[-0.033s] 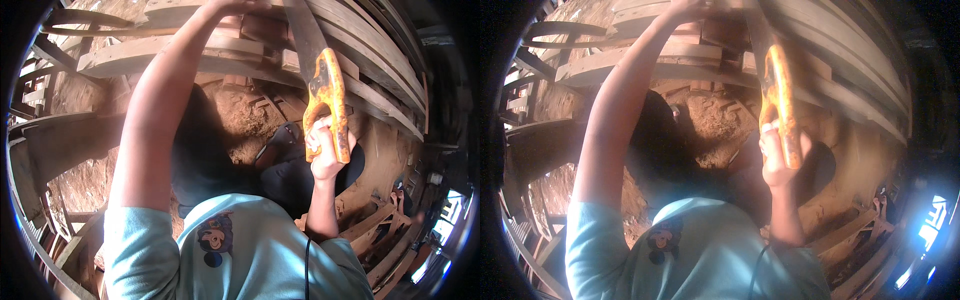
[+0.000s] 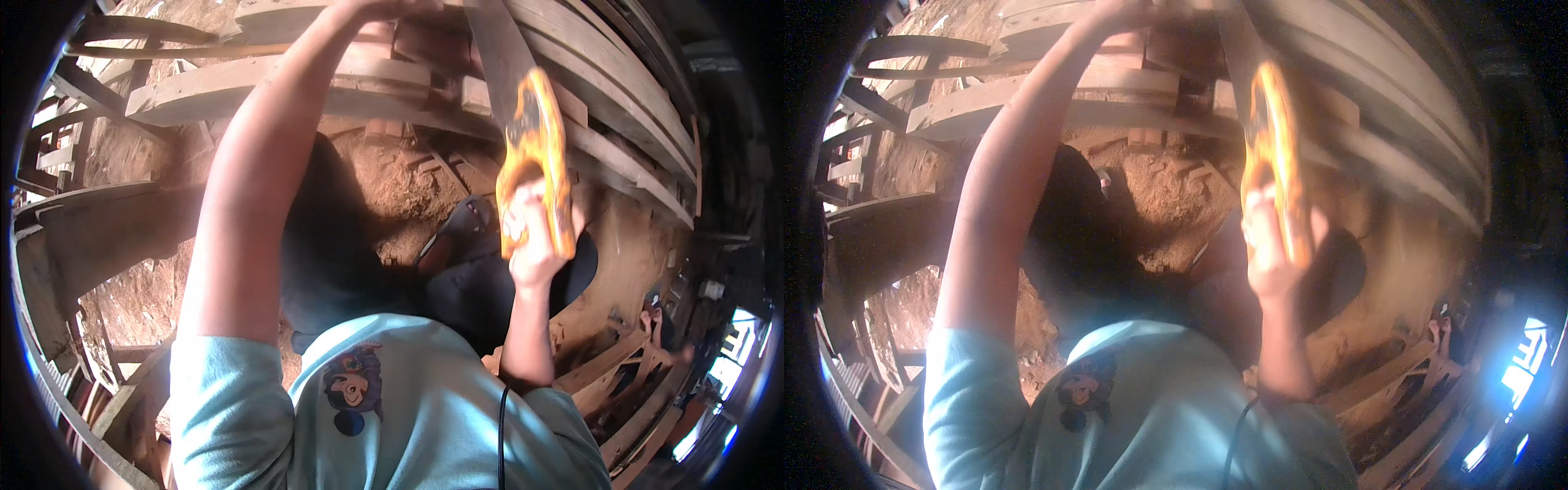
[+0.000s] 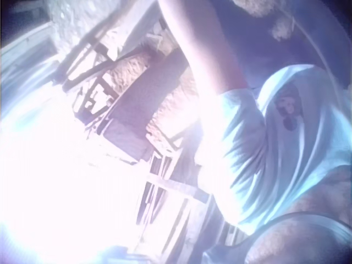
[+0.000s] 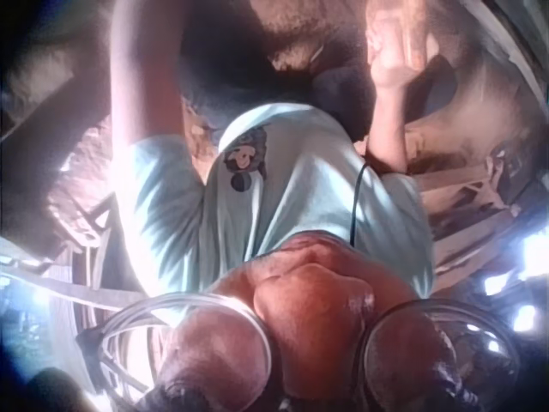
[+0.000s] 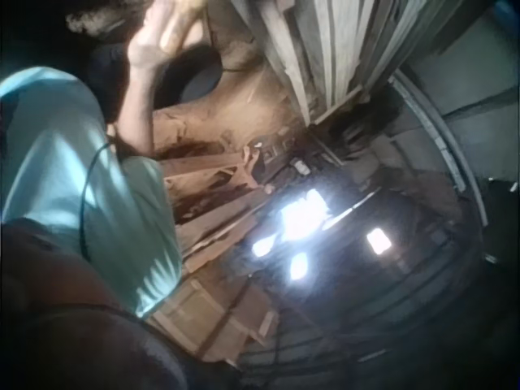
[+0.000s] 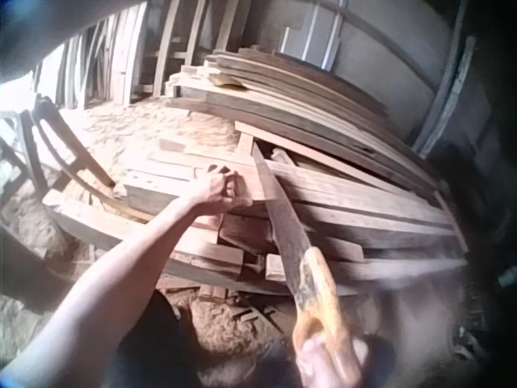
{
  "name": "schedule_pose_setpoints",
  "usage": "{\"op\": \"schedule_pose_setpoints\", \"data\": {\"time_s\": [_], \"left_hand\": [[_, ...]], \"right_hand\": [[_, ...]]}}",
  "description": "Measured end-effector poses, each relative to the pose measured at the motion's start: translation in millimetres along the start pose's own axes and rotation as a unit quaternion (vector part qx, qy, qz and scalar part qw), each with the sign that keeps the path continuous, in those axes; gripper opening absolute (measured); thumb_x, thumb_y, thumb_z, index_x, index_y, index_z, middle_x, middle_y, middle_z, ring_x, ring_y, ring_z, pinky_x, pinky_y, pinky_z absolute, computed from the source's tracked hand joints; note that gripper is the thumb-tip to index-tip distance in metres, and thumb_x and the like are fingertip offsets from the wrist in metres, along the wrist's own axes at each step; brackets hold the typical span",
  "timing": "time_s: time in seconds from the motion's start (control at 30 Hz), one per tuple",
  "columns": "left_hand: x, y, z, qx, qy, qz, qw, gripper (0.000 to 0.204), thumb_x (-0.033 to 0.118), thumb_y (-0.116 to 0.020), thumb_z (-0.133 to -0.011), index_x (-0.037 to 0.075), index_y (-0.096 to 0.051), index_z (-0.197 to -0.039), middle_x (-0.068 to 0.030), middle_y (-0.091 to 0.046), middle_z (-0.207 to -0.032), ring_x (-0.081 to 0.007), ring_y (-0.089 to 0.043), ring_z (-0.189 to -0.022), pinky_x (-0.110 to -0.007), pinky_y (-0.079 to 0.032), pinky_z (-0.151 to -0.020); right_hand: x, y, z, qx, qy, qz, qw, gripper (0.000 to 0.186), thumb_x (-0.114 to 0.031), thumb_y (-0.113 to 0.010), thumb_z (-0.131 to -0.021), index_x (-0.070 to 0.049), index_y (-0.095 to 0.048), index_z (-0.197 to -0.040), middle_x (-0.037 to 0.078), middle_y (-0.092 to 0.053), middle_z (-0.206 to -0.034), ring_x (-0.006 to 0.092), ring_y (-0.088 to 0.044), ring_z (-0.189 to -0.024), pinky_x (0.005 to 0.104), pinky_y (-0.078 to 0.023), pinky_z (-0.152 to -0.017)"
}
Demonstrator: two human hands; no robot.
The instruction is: The person uses a hand saw to cut a small wooden block on a workbench. They hold the block with one hand and saw with the other, then separate the cut piece and place it aside.
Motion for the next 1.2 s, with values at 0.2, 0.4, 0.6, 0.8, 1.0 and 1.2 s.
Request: {"op": "schedule_pose_setpoints", "data": {"time_s": [0.2,0.4,0.6,0.8,1.0,1.2], "left_hand": [[0,-15,-1,-0.015,0.016,0.032,0.999,0.083,0.067,-0.076,-0.079,0.000,-0.066,-0.128,-0.0235,-0.066,-0.122,-0.0432,-0.057,-0.122,-0.053,-0.049,-0.103],[5,11,-5,-0.061,0.016,0.022,0.998,0.082,0.068,-0.074,-0.081,0.001,-0.065,-0.129,-0.0226,-0.066,-0.124,-0.0419,-0.055,-0.126,-0.054,-0.047,-0.106],[7,-4,-5,0.010,-0.008,0.011,1.000,0.083,0.066,-0.075,-0.082,-0.003,-0.064,-0.129,-0.0248,-0.064,-0.127,-0.0437,-0.054,-0.127,-0.055,-0.047,-0.106],[9,4,-14,-0.036,0.002,-0.012,0.999,0.084,0.065,-0.074,-0.083,-0.003,-0.062,-0.132,-0.0253,-0.063,-0.131,-0.0439,-0.054,-0.128,-0.055,-0.048,-0.106],[5,-3,-10,-0.022,-0.036,0.030,0.999,0.082,0.063,-0.074,-0.084,-0.003,-0.063,-0.130,-0.0212,-0.071,-0.115,-0.0416,-0.057,-0.124,-0.050,-0.048,-0.106],[-3,1,-6,-0.016,0.011,-0.003,1.000,0.081,0.063,-0.075,-0.083,-0.004,-0.064,-0.127,-0.0216,-0.072,-0.110,-0.0411,-0.057,-0.123,-0.051,-0.049,-0.104]], "right_hand": [[34,-20,-69,-0.013,-0.012,0.010,1.000,0.017,-0.006,-0.068,-0.097,-0.003,-0.060,-0.083,-0.003,-0.056,-0.066,0.0050,-0.051,-0.053,0.0227,-0.038,-0.047],[6,18,17,0.002,0.006,-0.018,1.000,0.004,0.000,-0.066,-0.094,-0.001,-0.064,-0.091,0.002,-0.060,-0.066,0.0065,-0.052,-0.050,0.0223,-0.039,-0.045],[40,-20,-85,-0.021,0.011,0.055,0.998,0.017,-0.010,-0.070,-0.097,-0.005,-0.063,-0.082,-0.003,-0.057,-0.064,0.0055,-0.052,-0.054,0.0242,-0.039,-0.048],[17,23,5,-0.021,0.035,0.051,0.998,0.013,-0.005,-0.067,-0.097,-0.005,-0.060,-0.087,-0.002,-0.052,-0.066,0.0060,-0.046,-0.050,0.0234,-0.038,-0.047],[42,-10,-67,-0.047,0.073,0.118,0.989,0.014,-0.008,-0.072,-0.097,-0.004,-0.062,-0.088,-0.003,-0.056,-0.068,0.0037,-0.050,-0.054,0.0219,-0.038,-0.048],[23,27,2,-0.048,0.028,0.076,0.996,0.009,-0.004,-0.064,-0.098,-0.004,-0.060,-0.091,0.001,-0.055,-0.068,0.0054,-0.049,-0.051,0.0210,-0.038,-0.046]]}}
Point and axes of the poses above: each hand's wrist, its own z-axis away from the middle knuckle, its own y-axis out of the back of the hand, x = y × z, the point moved 6 cm from there along -z, towards the middle knuckle
